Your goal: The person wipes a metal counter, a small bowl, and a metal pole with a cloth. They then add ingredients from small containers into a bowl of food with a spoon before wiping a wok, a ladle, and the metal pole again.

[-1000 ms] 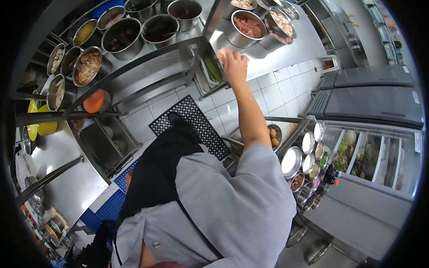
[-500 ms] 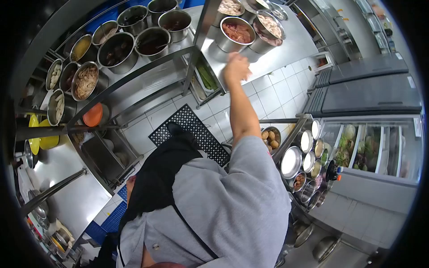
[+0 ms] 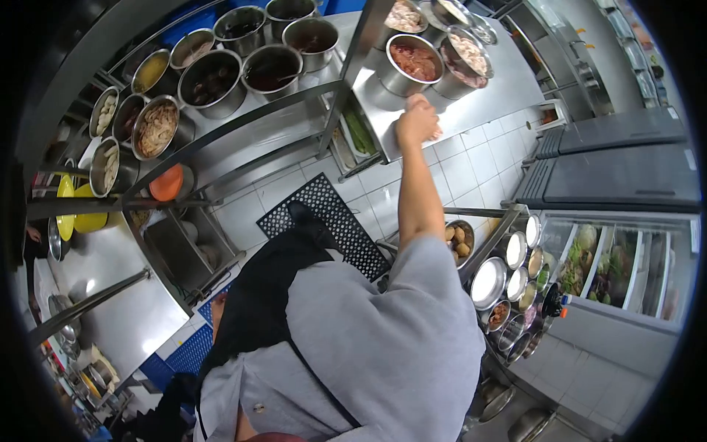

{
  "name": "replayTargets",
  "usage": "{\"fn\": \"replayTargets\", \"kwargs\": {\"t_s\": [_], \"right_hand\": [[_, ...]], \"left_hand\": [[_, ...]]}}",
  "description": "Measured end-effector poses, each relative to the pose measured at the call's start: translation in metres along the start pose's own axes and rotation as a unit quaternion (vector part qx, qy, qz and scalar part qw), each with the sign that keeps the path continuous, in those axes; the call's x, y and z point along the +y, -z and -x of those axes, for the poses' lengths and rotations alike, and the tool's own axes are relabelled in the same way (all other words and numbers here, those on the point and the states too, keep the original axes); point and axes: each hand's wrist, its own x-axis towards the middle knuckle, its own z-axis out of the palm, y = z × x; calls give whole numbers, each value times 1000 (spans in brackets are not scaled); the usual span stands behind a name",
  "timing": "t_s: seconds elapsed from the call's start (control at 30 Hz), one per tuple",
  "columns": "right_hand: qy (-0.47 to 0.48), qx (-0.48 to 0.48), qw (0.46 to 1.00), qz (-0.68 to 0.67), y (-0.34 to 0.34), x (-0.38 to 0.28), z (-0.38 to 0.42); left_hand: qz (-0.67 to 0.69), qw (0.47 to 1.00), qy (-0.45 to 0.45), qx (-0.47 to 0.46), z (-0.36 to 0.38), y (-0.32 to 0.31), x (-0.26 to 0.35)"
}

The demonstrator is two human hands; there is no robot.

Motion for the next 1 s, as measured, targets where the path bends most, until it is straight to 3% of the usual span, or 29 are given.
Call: {"fn": "replayTargets", "kwargs": {"t_s": [0.13, 0.23, 0.37, 0.43, 0.47, 0.5, 0.63, 0.73, 0.77, 0.87, 1.0], "right_hand": [[278, 27, 954, -106, 34, -69, 78], [362, 48, 918, -155, 33, -52, 69], [299, 32, 926, -227, 43, -39, 84], [336, 58, 934, -107, 66, -36, 123], [385, 52, 915, -111, 57, -27, 139], [406, -42, 900, -152, 46, -21, 159], [344, -320, 874, -121, -6, -5, 254], [221, -474, 840, -142, -41, 6, 280], [221, -486, 839, -105, -45, 8, 279], [209, -514, 832, -32, -60, 17, 264], [164, -549, 818, -56, -46, 15, 242]], "left_hand": [[-2, 996, -70, -54, -8, -4, -35], [23, 999, -12, -24, -7, -13, 1], [54, 998, 5, 25, -24, -22, -1], [41, 999, -2, 30, -24, -22, -8], [36, 999, -6, 33, -25, -23, -13], [77, 996, 5, 32, -11, -23, 1], [47, 996, 64, 40, -3, -44, -54], [-13, 995, 85, 43, 43, -35, -24], [-2, 994, 98, 44, 34, -45, -64], [-3, 992, 102, 79, 57, -36, -60], [44, 983, 141, 107, 60, -35, -77]]}}
